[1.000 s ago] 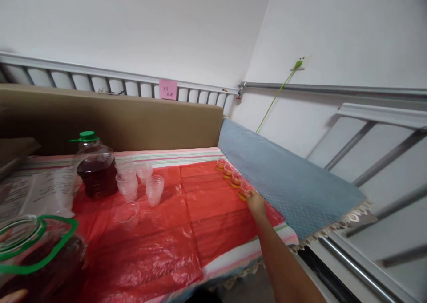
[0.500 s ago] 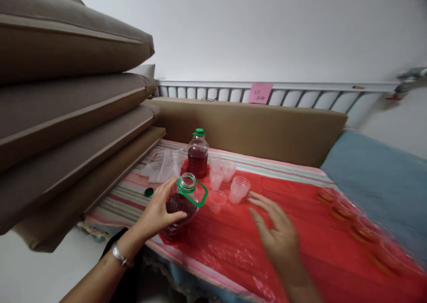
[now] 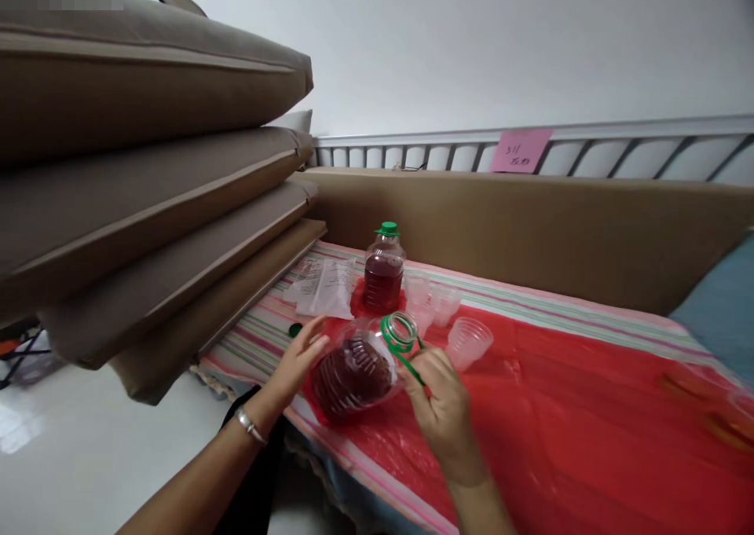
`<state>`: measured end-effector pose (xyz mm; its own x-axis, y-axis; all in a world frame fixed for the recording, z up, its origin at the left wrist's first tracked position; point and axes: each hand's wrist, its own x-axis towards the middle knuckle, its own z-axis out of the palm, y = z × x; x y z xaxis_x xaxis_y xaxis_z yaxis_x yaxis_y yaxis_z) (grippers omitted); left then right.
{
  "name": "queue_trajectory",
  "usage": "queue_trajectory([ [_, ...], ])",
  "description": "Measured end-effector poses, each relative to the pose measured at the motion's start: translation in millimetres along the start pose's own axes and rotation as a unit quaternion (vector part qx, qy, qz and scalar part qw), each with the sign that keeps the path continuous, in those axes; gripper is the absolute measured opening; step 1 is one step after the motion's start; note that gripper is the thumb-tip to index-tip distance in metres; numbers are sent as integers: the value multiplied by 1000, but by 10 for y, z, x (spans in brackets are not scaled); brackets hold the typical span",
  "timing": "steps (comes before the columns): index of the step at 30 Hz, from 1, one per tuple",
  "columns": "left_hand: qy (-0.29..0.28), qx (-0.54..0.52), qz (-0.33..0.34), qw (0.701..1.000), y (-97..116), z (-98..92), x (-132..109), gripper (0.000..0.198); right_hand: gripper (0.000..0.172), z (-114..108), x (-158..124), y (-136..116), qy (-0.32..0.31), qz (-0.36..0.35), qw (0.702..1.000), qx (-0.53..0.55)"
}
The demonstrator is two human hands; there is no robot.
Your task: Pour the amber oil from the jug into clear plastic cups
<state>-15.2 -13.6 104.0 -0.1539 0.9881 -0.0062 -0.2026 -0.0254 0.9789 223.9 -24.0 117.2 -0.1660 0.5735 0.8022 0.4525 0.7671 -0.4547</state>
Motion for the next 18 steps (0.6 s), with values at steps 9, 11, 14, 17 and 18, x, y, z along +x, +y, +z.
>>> queue_trajectory([
  [9,17,-111,-249,962,-830,-172,86,40,26,-165,-8,147,58,72,992,80],
  [11,-2,-149,-262,953,-850,-70,93,40,27,-148,-6,109,68,90,989,94],
  [14,9,-175,-266,948,-838,21,88,35,29,-103,0,6,81,119,983,116],
  [17,50,-174,-248,952,-767,13,78,26,30,-74,24,-122,97,131,978,129],
  [18,66,-171,-239,953,-723,-4,82,25,29,-72,35,-165,101,131,978,130],
])
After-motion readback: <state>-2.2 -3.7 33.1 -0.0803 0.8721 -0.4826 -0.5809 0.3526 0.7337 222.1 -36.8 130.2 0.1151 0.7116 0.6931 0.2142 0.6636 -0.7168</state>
